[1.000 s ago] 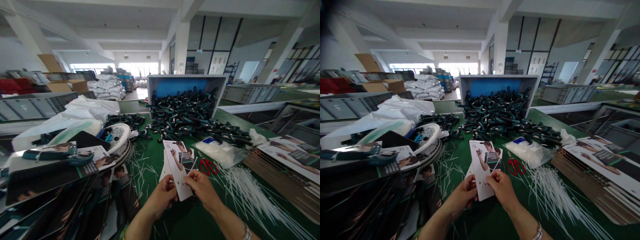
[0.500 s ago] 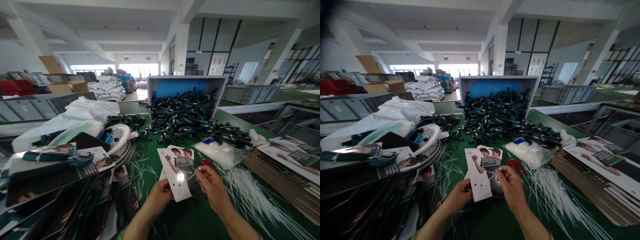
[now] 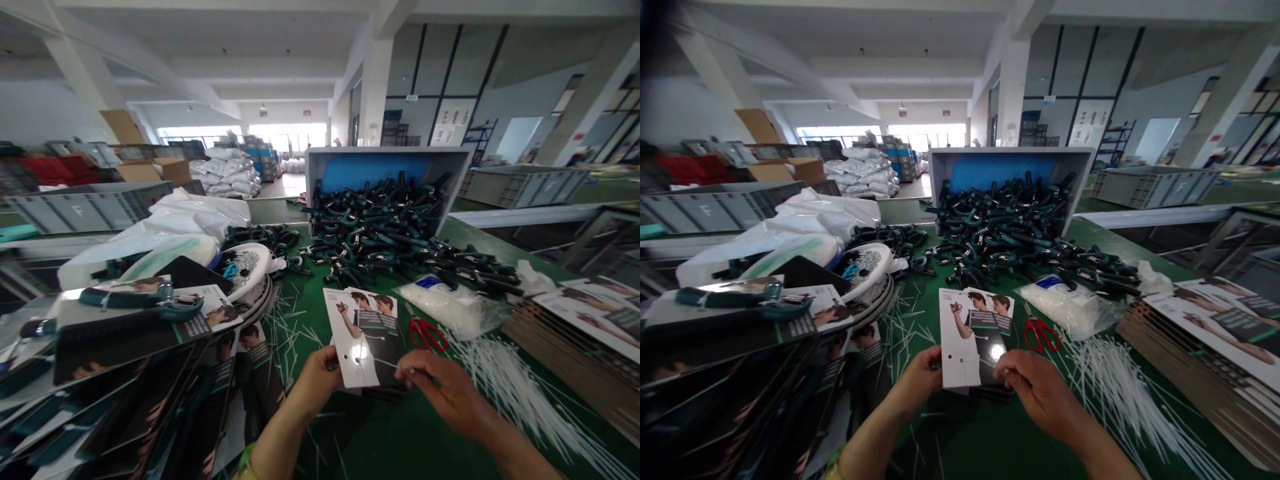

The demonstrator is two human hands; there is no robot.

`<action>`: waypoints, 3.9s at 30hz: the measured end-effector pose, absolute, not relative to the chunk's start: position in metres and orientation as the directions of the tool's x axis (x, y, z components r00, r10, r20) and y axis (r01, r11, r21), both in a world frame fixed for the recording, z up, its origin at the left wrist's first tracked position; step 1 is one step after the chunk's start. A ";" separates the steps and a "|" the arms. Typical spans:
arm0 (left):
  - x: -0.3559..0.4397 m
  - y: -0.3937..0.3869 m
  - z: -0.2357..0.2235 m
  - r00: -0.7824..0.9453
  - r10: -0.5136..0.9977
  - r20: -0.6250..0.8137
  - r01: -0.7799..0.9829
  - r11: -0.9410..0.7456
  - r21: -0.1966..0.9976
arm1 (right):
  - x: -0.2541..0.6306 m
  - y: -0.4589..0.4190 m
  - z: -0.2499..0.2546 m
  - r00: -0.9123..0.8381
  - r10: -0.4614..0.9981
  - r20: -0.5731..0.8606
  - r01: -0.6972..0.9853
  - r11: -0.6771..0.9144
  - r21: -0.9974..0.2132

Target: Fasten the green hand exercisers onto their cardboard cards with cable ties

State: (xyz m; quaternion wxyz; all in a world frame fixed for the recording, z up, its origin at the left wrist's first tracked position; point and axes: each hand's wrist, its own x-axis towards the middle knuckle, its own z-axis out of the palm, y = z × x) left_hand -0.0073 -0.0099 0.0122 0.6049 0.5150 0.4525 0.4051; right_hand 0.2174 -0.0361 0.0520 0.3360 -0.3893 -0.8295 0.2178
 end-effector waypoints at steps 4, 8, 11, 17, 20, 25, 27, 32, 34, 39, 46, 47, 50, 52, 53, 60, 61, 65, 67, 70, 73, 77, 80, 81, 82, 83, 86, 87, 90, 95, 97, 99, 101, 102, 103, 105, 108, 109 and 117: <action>-0.020 -0.003 0.006 0.163 0.966 0.201 0.273 -0.240 0.932 | 0.231 -0.026 0.054 -0.624 0.615 0.482 0.480 0.788 -0.384; -0.033 0.000 0.008 0.301 0.843 0.446 0.409 -0.536 0.738 | 0.238 -0.019 0.047 -0.699 0.510 0.501 0.530 0.840 -0.116; -0.039 0.000 0.012 0.370 0.783 0.500 0.366 -0.618 0.696 | 0.236 -0.018 0.037 -0.707 0.543 0.453 0.616 0.787 0.017; -0.037 -0.005 0.020 0.360 0.775 0.519 0.322 -0.626 0.711 | 0.206 -0.040 0.036 -0.636 0.661 0.398 0.730 0.682 0.032; -0.028 -0.011 0.028 0.403 0.752 0.521 0.303 -0.648 0.699 | 0.187 -0.052 0.039 -0.579 0.665 0.472 0.775 0.629 0.065; -0.016 -0.022 0.039 0.259 0.806 0.532 0.152 -0.578 0.801 | 0.181 -0.047 0.028 -0.486 0.619 0.617 0.828 0.553 0.097; -0.011 -0.024 0.043 0.189 0.857 0.479 0.010 -0.490 0.872 | 0.185 -0.041 0.024 -0.474 0.580 0.662 0.818 0.569 0.086; 0.009 -0.019 0.044 0.073 0.947 0.313 -0.367 -0.267 0.891 | 0.189 -0.033 0.023 -0.393 0.588 0.707 0.822 0.570 -0.017; 0.017 -0.020 0.040 0.075 0.974 0.214 -0.415 -0.164 0.895 | 0.188 -0.031 0.022 -0.342 0.623 0.704 0.824 0.558 -0.094; 0.021 -0.027 0.029 0.270 0.960 -0.071 -0.387 0.176 0.905 | 0.188 -0.027 0.015 -0.336 0.620 0.709 0.793 0.593 -0.142; 0.015 -0.024 0.046 0.310 0.935 -0.171 -0.311 0.269 0.912 | 0.185 -0.029 0.015 -0.283 0.709 0.646 0.772 0.568 -0.285; 0.015 -0.022 0.046 0.318 0.932 -0.174 -0.306 0.275 0.911 | 0.185 -0.029 0.016 -0.275 0.711 0.647 0.769 0.566 -0.296; 0.016 -0.020 0.042 0.326 0.933 -0.154 -0.317 0.262 0.912 | 0.185 -0.029 0.018 -0.263 0.704 0.660 0.759 0.573 -0.308; 0.016 -0.019 0.039 0.327 0.935 -0.135 -0.323 0.245 0.914 | 0.185 -0.030 0.019 -0.263 0.698 0.666 0.748 0.583 -0.317; 0.016 -0.018 0.038 0.330 0.935 -0.127 -0.324 0.238 0.916 | 0.185 -0.030 0.020 -0.257 0.700 0.666 0.742 0.584 -0.328; 0.020 -0.013 0.045 0.395 0.915 -0.085 -0.287 0.211 0.934 | 0.184 -0.035 0.027 -0.167 0.763 0.625 0.688 0.544 -0.480; 0.022 -0.012 0.046 0.403 0.911 -0.091 -0.279 0.217 0.935 | 0.184 -0.036 0.029 -0.151 0.773 0.616 0.677 0.535 -0.506; 0.029 -0.009 0.050 0.400 0.912 -0.091 -0.279 0.216 0.936 | 0.186 -0.037 0.032 -0.072 0.835 0.546 0.645 0.457 -0.613; 0.031 -0.008 0.051 0.398 0.915 -0.073 -0.273 0.194 0.942 | 0.187 -0.037 0.032 -0.052 0.865 0.498 0.631 0.415 -0.656; 0.032 -0.006 0.051 0.408 0.911 -0.057 -0.240 0.167 0.956 | 0.187 -0.037 0.031 -0.047 0.883 0.468 0.634 0.388 -0.669; 0.032 -0.006 0.053 0.416 0.908 -0.053 -0.207 0.151 0.967 | 0.185 -0.037 0.031 -0.047 0.865 0.500 0.665 0.401 -0.631; 0.032 -0.008 0.055 0.349 0.935 -0.058 -0.232 0.146 0.962 | 0.183 -0.037 0.032 -0.105 0.819 0.564 0.705 0.461 -0.538; 0.036 -0.012 0.056 0.255 0.966 -0.045 -0.324 0.129 0.937 | 0.182 -0.037 0.033 -0.213 0.741 0.637 0.744 0.546 -0.386; 0.036 -0.013 0.056 0.216 0.976 -0.033 -0.368 0.113 0.923 | 0.181 -0.037 0.034 -0.253 0.714 0.653 0.754 0.568 -0.330; 0.036 -0.015 0.056 0.172 0.985 -0.018 -0.410 0.088 0.908 | 0.180 -0.037 0.034 -0.292 0.689 0.663 0.763 0.586 -0.272; 0.035 -0.017 0.056 0.126 0.992 0.001 -0.440 0.055 0.896 | 0.179 -0.037 0.034 -0.331 0.671 0.663 0.773 0.596 -0.217; 0.024 -0.023 0.058 0.068 0.996 0.056 -0.376 -0.026 0.926 | 0.174 -0.038 0.032 -0.425 0.648 0.632 0.803 0.592 -0.067; 0.019 -0.024 0.058 0.097 0.993 0.060 -0.289 -0.030 0.957 | 0.172 -0.038 0.031 -0.448 0.646 0.618 0.811 0.584 -0.022; 0.000 -0.023 0.055 0.211 0.976 0.046 0.050 -0.057 0.997 | 0.165 -0.037 0.030 -0.503 0.651 0.568 0.825 0.559 0.089; -0.012 -0.008 0.035 0.031 0.969 0.244 0.413 -0.235 0.880 | 0.152 -0.025 0.027 -0.456 0.751 0.477 0.884 0.446 0.144; -0.011 -0.001 0.023 -0.047 0.941 0.336 0.488 -0.272 0.829 | 0.152 -0.022 0.026 -0.397 0.808 0.436 0.914 0.392 0.104; -0.011 0.005 0.010 -0.046 0.929 0.367 0.525 -0.290 0.800 | 0.159 -0.019 0.028 -0.413 0.830 0.375 0.901 0.433 0.034; -0.013 0.008 -0.002 0.009 0.933 0.359 0.556 -0.303 0.774 | 0.172 -0.012 0.035 -0.496 0.816 0.297 0.843 0.535 -0.062; -0.013 0.010 -0.007 0.034 0.935 0.354 0.568 -0.309 0.763 | 0.180 -0.004 0.041 -0.516 0.815 0.263 0.823 0.557 -0.113; -0.014 0.010 -0.013 0.048 0.935 0.351 0.572 -0.314 0.758 | 0.188 0.006 0.048 -0.503 0.831 0.238 0.824 0.544 -0.157; -0.014 0.012 -0.022 0.049 0.937 0.346 0.557 -0.313 0.769 | 0.200 0.037 0.062 -0.338 0.911 0.237 0.901 0.386 -0.199; -0.012 0.014 -0.030 0.072 0.938 0.338 0.502 -0.327 0.801 | 0.198 0.098 0.074 -0.194 0.958 0.209 0.958 0.232 -0.171; -0.012 0.015 -0.031 0.113 0.939 0.326 0.490 -0.338 0.804 | 0.191 0.119 0.073 -0.186 0.966 0.178 0.963 0.216 -0.163; -0.021 0.019 -0.017 0.417 0.902 0.108 0.546 -0.343 0.764 | 0.127 0.206 0.052 -0.101 0.995 -0.027 0.991 0.098 -0.092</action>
